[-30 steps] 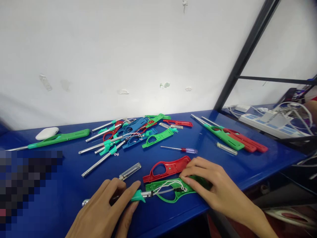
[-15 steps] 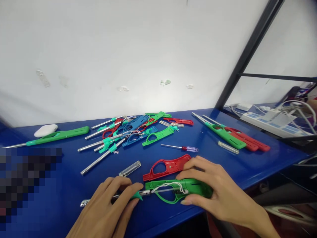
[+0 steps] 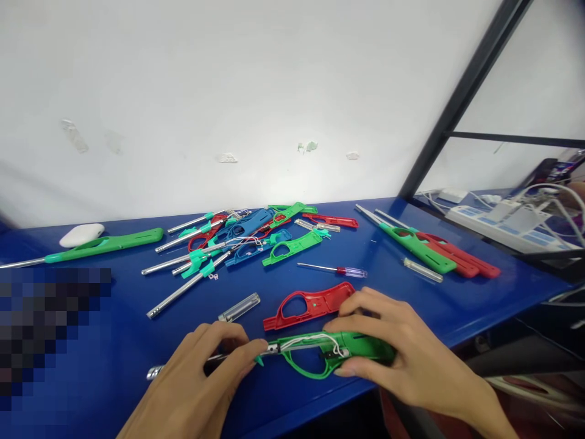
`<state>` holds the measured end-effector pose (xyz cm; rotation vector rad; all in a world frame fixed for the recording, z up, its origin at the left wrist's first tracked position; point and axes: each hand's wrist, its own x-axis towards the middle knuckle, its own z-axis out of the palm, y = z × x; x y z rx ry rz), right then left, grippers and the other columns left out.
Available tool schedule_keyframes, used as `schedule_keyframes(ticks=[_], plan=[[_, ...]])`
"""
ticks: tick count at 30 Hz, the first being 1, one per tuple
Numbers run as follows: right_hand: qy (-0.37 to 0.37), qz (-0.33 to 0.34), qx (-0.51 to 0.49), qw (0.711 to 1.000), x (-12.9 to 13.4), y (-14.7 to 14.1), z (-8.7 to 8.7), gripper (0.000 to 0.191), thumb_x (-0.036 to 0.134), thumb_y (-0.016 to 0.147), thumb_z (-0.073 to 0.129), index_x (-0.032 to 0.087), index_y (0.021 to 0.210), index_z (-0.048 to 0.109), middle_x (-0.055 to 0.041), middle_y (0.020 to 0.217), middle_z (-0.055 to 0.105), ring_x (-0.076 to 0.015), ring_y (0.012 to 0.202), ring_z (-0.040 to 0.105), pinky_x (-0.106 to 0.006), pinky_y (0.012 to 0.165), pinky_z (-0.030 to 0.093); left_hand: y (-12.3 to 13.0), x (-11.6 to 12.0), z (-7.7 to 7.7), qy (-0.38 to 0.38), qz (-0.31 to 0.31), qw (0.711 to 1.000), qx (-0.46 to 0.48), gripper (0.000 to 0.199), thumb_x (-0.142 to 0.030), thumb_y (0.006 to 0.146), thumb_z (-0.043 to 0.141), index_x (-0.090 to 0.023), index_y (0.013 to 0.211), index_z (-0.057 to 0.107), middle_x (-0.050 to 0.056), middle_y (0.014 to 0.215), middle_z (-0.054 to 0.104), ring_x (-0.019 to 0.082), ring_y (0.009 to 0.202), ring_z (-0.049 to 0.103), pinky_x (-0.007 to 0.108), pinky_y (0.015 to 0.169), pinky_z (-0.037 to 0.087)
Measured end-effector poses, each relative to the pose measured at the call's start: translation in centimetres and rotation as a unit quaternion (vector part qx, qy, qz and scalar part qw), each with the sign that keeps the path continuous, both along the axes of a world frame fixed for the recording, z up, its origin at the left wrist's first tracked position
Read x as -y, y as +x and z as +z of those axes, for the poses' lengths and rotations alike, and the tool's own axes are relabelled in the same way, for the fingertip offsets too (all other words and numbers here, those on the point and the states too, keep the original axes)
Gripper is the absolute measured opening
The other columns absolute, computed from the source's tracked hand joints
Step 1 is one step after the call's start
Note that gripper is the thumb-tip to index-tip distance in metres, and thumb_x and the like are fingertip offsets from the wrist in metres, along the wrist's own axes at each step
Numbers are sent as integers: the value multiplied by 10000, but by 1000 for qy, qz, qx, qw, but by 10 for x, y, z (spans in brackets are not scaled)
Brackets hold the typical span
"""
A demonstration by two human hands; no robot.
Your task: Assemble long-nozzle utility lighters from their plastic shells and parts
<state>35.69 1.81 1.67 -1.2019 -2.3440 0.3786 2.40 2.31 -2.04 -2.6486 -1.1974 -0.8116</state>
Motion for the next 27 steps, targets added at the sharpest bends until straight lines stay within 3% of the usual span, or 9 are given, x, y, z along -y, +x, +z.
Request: schedule_keyframes(ticks=[6,11,14,23,27], plan=[[-3,2,1,1000,0,0,1,277,504,996,761,331,1211,784,-49,1131,738,-238,989,703,-356,837,557,-3,3,-7,-13,4,1000,-25,415,-231,1060,467,-411,1379,662,-5,1227,744,147,1008,772,195,819,633],[2,3,1,1000,1,0,1,279,503,1001,756,325,1214,781,-53,1132,738,-237,991,704,-351,838,557,-9,9,-21,18,26,991,-131,780,-99,939,441,-462,1629,429,25,1386,720,272,1207,742,387,912,671],[3,2,5,1000,1,0,0,277,495,999,759,321,1214,786,-58,1127,738,-238,993,705,-345,838,558,-9,9,-24,4,1,985,-172,945,-23,856,445,-492,1668,329,18,1381,717,279,1255,708,484,1051,616],[-1,2,7,1000,1,1,-1,284,476,991,779,328,1233,762,-42,1150,729,-232,1028,694,-333,838,532,-6,5,-22,-23,-13,984,-178,965,-15,816,491,-472,1656,360,37,1372,691,308,1289,673,594,1110,566],[-4,5,4,1000,1,2,-1,295,471,983,793,326,1237,755,-33,1149,725,-225,1032,687,-330,840,523,-2,4,-18,-24,-19,987,-159,954,-12,786,498,-454,1627,419,41,1337,707,299,1260,695,577,1115,565]])
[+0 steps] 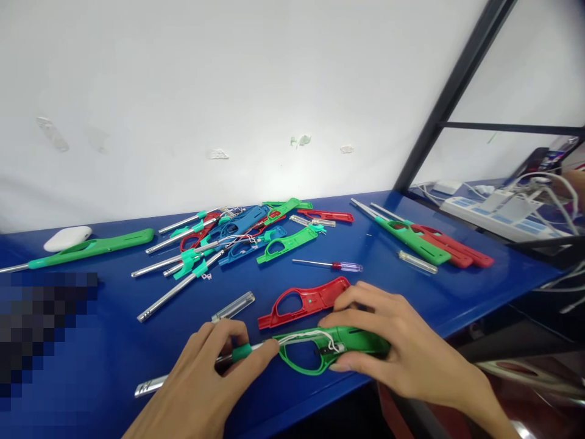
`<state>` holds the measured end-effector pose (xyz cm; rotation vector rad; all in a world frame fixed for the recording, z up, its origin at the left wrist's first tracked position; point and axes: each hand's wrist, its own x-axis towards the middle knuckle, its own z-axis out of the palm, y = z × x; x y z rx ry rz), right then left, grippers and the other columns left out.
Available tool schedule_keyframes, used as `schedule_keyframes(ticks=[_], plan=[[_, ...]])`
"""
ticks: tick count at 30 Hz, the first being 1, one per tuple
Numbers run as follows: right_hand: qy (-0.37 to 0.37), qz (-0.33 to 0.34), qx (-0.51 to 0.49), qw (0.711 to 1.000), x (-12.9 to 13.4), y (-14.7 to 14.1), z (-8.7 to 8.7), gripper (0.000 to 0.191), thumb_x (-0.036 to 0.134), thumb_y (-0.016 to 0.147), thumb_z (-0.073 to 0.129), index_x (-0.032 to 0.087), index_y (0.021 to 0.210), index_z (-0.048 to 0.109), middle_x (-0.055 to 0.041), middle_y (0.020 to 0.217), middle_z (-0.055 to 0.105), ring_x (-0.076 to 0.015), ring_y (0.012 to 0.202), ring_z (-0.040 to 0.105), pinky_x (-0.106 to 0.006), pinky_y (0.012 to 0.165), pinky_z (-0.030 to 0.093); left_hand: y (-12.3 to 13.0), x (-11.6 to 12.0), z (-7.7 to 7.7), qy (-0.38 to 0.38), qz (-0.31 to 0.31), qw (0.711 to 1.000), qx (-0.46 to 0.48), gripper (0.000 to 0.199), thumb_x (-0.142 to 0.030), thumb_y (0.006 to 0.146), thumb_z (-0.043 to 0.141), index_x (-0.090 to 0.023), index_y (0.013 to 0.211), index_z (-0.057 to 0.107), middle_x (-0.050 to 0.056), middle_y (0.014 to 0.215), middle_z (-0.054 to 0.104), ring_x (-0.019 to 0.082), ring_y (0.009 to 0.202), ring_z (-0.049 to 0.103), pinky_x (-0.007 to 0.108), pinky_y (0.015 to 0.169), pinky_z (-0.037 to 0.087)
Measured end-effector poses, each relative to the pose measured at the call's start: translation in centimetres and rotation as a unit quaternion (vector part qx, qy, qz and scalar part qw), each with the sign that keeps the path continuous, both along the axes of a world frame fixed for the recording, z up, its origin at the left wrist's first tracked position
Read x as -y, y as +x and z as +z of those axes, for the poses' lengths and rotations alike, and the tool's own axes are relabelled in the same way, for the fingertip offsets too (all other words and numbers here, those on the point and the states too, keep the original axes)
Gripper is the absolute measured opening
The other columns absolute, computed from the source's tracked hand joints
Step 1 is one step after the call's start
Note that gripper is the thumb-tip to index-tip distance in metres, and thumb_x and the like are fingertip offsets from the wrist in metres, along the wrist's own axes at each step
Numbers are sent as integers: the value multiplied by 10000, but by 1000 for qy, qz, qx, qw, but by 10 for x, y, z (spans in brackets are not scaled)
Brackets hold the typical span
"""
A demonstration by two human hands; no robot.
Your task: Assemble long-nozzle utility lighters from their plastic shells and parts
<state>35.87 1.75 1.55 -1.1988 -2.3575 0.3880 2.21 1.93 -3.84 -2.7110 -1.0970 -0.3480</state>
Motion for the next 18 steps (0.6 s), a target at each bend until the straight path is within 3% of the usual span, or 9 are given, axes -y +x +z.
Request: schedule_keyframes(ticks=[3,6,9,14,18], plan=[[-5,-2,-2,1000,0,0,-1,294,482,990,783,332,1241,752,-31,1154,721,-224,1039,685,-335,850,520,2,0,6,3,6,999,41,875,-5,833,458,-451,1586,480,9,1284,736,235,1182,741,458,1088,601],[-7,-1,-2,1000,0,0,-1,290,494,1000,767,336,1242,751,-30,1157,716,-225,1046,684,-342,861,522,2,0,13,-8,2,997,71,610,-135,997,480,-391,1549,531,-5,1318,738,193,1198,744,345,1094,591],[-8,2,-4,1000,1,0,0,281,486,1004,764,335,1240,753,-28,1156,713,-221,1049,681,-341,870,523,0,-1,17,-10,-3,996,94,448,-183,1052,460,-360,1428,627,-25,1321,744,158,1198,749,278,1094,577],[3,8,-7,1000,-1,0,-1,285,484,998,775,336,1241,758,-22,1128,710,-207,1028,675,-322,841,516,-2,-2,14,-23,-10,991,130,486,-135,1024,438,-366,1389,661,-15,1266,752,134,1092,768,183,889,637],[12,14,-16,1000,-1,0,-2,289,484,1000,773,338,1249,754,-14,1120,709,-197,1016,672,-313,837,513,-3,-1,10,-27,-12,994,107,621,-54,943,447,-370,1443,634,0,1251,743,140,1048,761,195,871,638]])
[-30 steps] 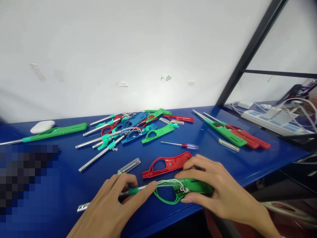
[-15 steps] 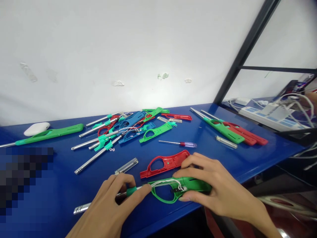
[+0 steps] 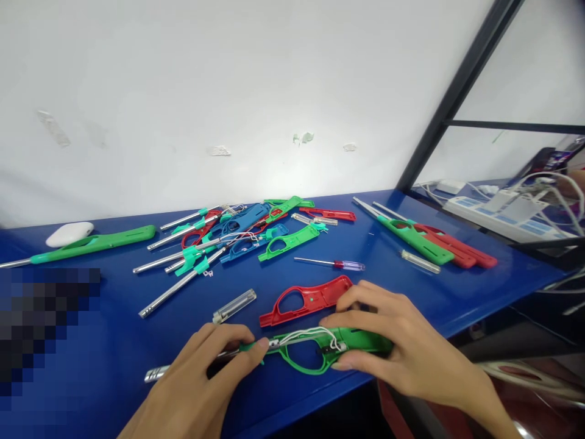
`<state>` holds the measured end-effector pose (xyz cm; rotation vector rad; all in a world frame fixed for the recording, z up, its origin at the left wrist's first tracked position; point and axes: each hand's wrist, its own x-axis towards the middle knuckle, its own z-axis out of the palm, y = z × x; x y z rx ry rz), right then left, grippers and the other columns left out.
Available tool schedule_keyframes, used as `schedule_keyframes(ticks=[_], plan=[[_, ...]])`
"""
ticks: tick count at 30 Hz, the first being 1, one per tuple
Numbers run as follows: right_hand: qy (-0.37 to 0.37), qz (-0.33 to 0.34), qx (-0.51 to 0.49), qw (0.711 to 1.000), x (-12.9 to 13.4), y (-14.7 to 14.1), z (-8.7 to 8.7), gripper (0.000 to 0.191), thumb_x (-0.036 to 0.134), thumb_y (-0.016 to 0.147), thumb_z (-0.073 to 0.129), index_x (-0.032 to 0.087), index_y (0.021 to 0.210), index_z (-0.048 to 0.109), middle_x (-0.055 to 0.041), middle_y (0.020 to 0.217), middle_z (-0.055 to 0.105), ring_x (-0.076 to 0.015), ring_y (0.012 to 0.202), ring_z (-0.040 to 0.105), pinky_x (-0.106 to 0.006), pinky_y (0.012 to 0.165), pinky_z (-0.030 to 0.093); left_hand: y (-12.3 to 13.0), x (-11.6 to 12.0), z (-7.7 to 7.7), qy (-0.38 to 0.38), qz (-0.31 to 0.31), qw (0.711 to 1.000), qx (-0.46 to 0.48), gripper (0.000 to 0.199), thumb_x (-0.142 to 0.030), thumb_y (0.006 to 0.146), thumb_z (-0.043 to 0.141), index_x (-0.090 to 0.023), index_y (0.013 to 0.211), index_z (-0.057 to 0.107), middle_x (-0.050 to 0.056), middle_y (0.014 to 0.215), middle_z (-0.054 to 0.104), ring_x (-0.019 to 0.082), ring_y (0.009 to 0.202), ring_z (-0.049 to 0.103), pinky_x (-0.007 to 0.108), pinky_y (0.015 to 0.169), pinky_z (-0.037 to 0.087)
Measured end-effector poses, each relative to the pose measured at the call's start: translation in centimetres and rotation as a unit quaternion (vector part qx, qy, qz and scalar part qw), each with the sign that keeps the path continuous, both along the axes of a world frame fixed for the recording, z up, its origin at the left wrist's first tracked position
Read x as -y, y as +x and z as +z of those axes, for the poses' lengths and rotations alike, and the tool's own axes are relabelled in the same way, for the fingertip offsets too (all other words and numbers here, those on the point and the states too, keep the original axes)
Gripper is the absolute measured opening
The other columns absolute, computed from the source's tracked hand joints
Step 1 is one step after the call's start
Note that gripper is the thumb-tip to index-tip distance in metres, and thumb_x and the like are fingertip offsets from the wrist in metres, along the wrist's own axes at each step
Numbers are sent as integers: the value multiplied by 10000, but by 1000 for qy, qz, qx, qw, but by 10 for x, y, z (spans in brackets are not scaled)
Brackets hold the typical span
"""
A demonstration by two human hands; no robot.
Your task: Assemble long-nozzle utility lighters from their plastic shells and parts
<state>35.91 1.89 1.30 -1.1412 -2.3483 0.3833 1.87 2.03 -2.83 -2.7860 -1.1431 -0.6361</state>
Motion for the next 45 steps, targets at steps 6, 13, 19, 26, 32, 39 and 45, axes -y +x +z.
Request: schedule_keyframes(ticks=[6,13,19,26,32,39,45], plan=[[8,2,-4,1000,0,1,0,288,482,997,777,339,1247,755,-13,1112,708,-193,1004,673,-309,833,515,-6,-2,-6,24,-8,999,-46,815,15,842,430,-392,1538,551,26,1298,706,180,1151,725,244,890,639],[12,-1,-4,1000,0,0,-1,285,482,994,779,343,1243,758,-10,1107,709,-188,992,676,-305,824,518,-4,2,-3,59,-4,998,-37,706,5,909,418,-360,1483,608,16,1255,721,170,1112,738,252,905,637],[21,4,-2,1000,1,0,-1,289,481,999,774,335,1248,766,-23,1098,711,-195,976,680,-315,810,520,8,8,-4,120,-43,991,-49,526,-48,967,527,-299,1412,647,48,1417,670,313,1340,624,473,1058,589],[18,8,11,1000,1,-3,0,289,502,997,768,339,1235,768,-24,1078,723,-207,969,686,-319,775,515,35,1,18,48,-34,997,44,269,-79,1047,458,-251,1029,664,23,1014,694,180,889,691,334,840,626],[43,7,9,999,1,-3,1,392,552,1025,705,338,1353,708,-24,1119,745,-210,1018,704,-327,845,539,33,-5,26,53,-51,994,81,352,-42,1006,445,-258,1175,665,-5,953,693,120,840,687,194,800,608],[19,9,10,1000,2,-2,0,337,527,995,760,340,1274,736,-17,1096,729,-206,997,693,-324,820,532,28,2,14,44,-51,996,49,488,-16,1027,380,-249,1374,631,40,1111,689,163,986,646,259,908,606],[24,7,-12,1000,1,-4,1,286,496,985,785,320,1209,759,-18,1052,739,-196,912,684,-318,759,536,33,6,-5,35,-37,994,102,615,52,946,338,-275,1381,625,34,1168,691,190,1101,616,282,958,563]])
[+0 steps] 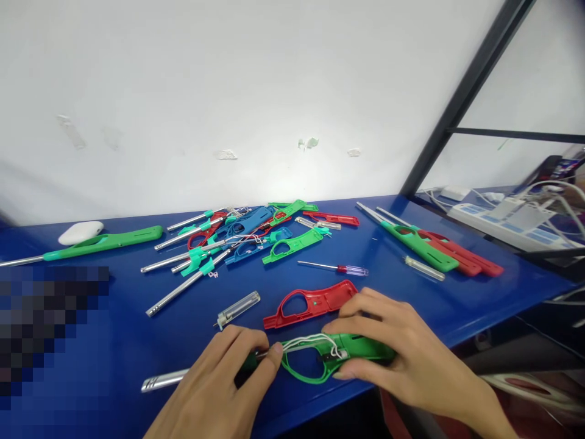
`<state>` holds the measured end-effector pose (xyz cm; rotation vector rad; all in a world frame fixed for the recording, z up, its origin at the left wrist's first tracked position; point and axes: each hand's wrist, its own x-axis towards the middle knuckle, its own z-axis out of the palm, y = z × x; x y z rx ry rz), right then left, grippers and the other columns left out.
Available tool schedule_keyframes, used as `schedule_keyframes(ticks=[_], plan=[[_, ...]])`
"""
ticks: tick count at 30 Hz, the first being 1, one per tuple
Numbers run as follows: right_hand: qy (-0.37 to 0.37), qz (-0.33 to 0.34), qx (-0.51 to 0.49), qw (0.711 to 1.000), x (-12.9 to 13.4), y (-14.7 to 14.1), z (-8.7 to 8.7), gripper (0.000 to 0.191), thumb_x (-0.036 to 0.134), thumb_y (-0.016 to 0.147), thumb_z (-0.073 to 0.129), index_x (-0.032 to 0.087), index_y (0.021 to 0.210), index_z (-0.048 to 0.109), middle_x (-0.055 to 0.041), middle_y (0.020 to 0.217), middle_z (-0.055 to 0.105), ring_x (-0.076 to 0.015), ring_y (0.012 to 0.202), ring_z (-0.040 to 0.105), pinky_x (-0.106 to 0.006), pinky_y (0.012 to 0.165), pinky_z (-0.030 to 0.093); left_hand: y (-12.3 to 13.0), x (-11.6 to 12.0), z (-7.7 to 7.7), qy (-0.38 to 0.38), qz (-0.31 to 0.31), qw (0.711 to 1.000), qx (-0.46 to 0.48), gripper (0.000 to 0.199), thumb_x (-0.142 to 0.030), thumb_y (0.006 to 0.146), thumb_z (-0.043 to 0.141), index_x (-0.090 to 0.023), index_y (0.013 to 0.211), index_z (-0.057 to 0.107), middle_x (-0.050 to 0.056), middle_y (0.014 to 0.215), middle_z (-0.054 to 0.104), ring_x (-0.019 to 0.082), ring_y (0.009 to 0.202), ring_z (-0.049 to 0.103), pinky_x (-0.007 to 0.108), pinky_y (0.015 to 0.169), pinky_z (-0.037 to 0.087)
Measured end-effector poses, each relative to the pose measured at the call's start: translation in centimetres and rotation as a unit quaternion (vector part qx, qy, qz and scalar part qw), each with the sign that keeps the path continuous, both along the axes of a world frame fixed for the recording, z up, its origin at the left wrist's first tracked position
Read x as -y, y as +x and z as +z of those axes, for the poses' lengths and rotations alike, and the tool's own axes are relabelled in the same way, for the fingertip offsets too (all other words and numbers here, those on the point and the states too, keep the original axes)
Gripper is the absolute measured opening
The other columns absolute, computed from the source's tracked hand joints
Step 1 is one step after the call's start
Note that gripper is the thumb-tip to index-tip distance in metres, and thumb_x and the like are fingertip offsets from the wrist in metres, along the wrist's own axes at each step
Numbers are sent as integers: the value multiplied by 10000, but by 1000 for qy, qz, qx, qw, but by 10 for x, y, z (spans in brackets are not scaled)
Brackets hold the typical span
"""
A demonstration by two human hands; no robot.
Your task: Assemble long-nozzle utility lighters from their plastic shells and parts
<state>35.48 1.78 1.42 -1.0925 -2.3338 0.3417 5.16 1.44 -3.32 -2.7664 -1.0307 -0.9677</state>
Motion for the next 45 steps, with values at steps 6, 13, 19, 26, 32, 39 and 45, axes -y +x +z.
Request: schedule_keyframes(ticks=[6,13,19,26,32,39,45], plan=[[107,-69,-78,989,1,3,-5,195,456,1051,689,310,1158,761,-48,1039,718,-240,939,690,-364,808,552,-3,-3,15,27,2,999,-16,477,-31,1031,382,-253,1334,676,36,1111,716,183,996,650,270,881,609],[162,-131,-62,976,-13,-2,12,29,260,1062,630,276,1076,610,-16,922,591,-207,811,593,-356,740,475,-4,-3,30,28,7,997,-67,376,-135,1097,406,-254,1292,705,25,1062,750,170,903,716,276,839,648],[164,-31,117,979,-73,-33,61,188,390,1113,519,212,1074,567,-83,1035,612,-251,938,593,-390,828,480,-3,-3,25,44,16,997,-56,397,-113,1083,393,-247,1289,705,30,1053,752,191,918,732,301,822,659],[114,69,244,960,-181,-53,64,253,287,1083,603,168,1284,701,-131,1171,712,-278,1082,682,-452,961,540,0,-4,28,40,11,998,-44,428,-15,979,442,-235,1230,710,29,1038,742,194,881,724,314,795,667],[97,104,275,951,-210,-59,48,314,425,1059,691,184,1261,706,-98,1292,720,-261,1137,713,-497,994,599,0,-1,27,37,15,998,-45,434,0,950,464,-231,1224,708,32,1054,739,200,902,716,320,811,659],[89,82,264,957,-206,-53,53,261,364,1062,697,177,1243,710,-90,1260,731,-244,1088,729,-471,956,621,-3,-2,29,27,13,998,-50,423,-52,1006,444,-254,1279,698,22,1090,747,202,939,724,321,837,652],[71,90,229,967,-209,-44,48,298,374,1067,689,180,1293,694,-95,1281,725,-252,1104,728,-482,965,620,-3,-4,29,39,10,998,-50,397,-55,999,462,-250,1241,710,20,1060,758,193,909,727,297,829,650]])
